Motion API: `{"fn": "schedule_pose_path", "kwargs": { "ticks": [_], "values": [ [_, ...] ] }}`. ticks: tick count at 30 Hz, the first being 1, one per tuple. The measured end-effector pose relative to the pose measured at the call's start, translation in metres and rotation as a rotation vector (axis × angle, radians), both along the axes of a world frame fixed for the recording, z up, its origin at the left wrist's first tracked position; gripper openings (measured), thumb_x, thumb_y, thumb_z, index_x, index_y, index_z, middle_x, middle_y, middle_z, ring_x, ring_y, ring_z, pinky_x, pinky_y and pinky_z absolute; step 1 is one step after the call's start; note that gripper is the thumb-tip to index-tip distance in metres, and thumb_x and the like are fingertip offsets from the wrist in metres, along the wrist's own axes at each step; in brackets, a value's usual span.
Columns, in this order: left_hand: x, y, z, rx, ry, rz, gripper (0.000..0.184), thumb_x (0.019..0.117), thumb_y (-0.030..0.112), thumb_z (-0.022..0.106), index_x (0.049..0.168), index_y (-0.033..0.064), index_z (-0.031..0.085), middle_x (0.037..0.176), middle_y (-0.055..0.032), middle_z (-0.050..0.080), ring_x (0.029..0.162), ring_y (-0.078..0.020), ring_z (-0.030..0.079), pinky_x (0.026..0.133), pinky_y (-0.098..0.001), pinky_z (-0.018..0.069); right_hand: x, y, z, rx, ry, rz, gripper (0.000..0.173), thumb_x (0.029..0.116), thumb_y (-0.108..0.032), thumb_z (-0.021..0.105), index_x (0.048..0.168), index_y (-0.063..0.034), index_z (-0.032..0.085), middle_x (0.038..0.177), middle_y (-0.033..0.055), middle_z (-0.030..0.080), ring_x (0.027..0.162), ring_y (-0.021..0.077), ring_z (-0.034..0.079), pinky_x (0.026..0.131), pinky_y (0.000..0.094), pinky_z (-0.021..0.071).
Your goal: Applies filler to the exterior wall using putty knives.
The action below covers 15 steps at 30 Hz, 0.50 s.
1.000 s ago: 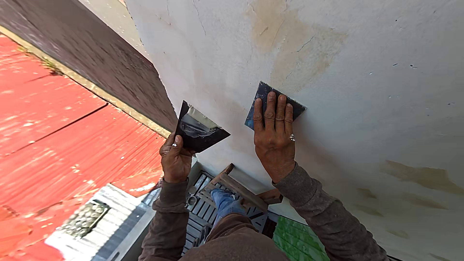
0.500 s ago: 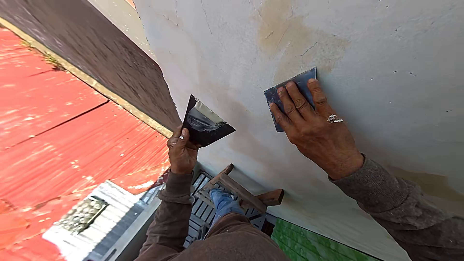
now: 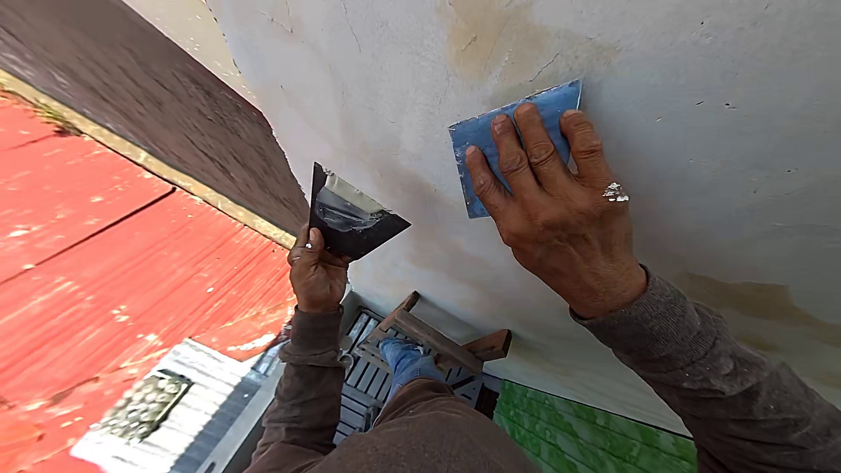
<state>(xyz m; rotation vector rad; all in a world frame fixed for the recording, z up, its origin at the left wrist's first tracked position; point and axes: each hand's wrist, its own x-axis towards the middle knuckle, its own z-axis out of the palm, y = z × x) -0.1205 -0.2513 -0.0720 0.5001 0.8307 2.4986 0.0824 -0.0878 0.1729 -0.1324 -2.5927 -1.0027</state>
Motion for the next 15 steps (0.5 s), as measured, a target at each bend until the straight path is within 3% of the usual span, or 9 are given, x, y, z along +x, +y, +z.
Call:
{"fn": "schedule_pose_path", "kwargs": {
  "ticks": [3, 6, 8, 12, 15],
  "values": [
    [-0.003, 0.002, 0.004, 0.035, 0.016, 0.002, 0.028, 0.1074, 0.031, 0.050, 0.127, 0.0173, 0.064, 0.115, -0.0038, 0.071, 0.099, -0.0168, 0.072, 0.082, -0.0369, 0.0625, -0.018, 0.000, -0.006, -0.030, -0.032, -0.147, 0.049, 0.1050, -0.002, 0.041, 0.153, 0.0068, 0.039, 0.160, 0.0335, 0.031, 0.148, 0.0462, 0.033, 0.122, 0.0585, 0.0214],
    [-0.009, -0.004, -0.010, 0.006, 0.028, 0.011, 0.027, 0.1077, 0.030, 0.049, 0.127, 0.0177, 0.063, 0.116, -0.0033, 0.071, 0.099, -0.0163, 0.072, 0.083, -0.0365, 0.0622, -0.014, -0.003, -0.022, 0.040, -0.036, -0.243, 0.049, 0.1070, -0.002, 0.037, 0.155, 0.0082, 0.034, 0.160, 0.0320, 0.032, 0.149, 0.0422, 0.035, 0.121, 0.0526, 0.0254],
    [-0.011, -0.010, -0.020, -0.029, 0.016, 0.021, 0.028, 0.1084, 0.031, 0.046, 0.127, 0.0182, 0.063, 0.116, -0.0030, 0.070, 0.100, -0.0161, 0.071, 0.082, -0.0363, 0.0621, -0.007, -0.002, -0.036, 0.089, -0.024, -0.250, 0.048, 0.1079, -0.004, 0.036, 0.154, 0.0093, 0.034, 0.160, 0.0319, 0.033, 0.149, 0.0415, 0.036, 0.121, 0.0516, 0.0257],
    [-0.013, -0.015, -0.027, -0.047, 0.005, 0.018, 0.027, 0.1090, 0.031, 0.045, 0.126, 0.0189, 0.063, 0.116, -0.0021, 0.071, 0.101, -0.0159, 0.071, 0.083, -0.0365, 0.0622, 0.007, 0.008, -0.063, 0.134, 0.004, -0.228, 0.054, 0.1083, -0.012, 0.042, 0.156, 0.0100, 0.030, 0.163, 0.0317, 0.026, 0.152, 0.0412, 0.029, 0.122, 0.0533, 0.0216],
    [-0.014, -0.019, -0.028, -0.038, 0.018, 0.003, 0.028, 0.1087, 0.030, 0.046, 0.127, 0.0178, 0.063, 0.118, -0.0032, 0.070, 0.102, -0.0171, 0.071, 0.085, -0.0378, 0.0620, 0.016, 0.017, -0.081, 0.147, 0.022, -0.225, 0.056, 0.1082, -0.012, 0.042, 0.158, 0.0085, 0.027, 0.166, 0.0297, 0.021, 0.154, 0.0401, 0.024, 0.123, 0.0538, 0.0188]
  ]
}}
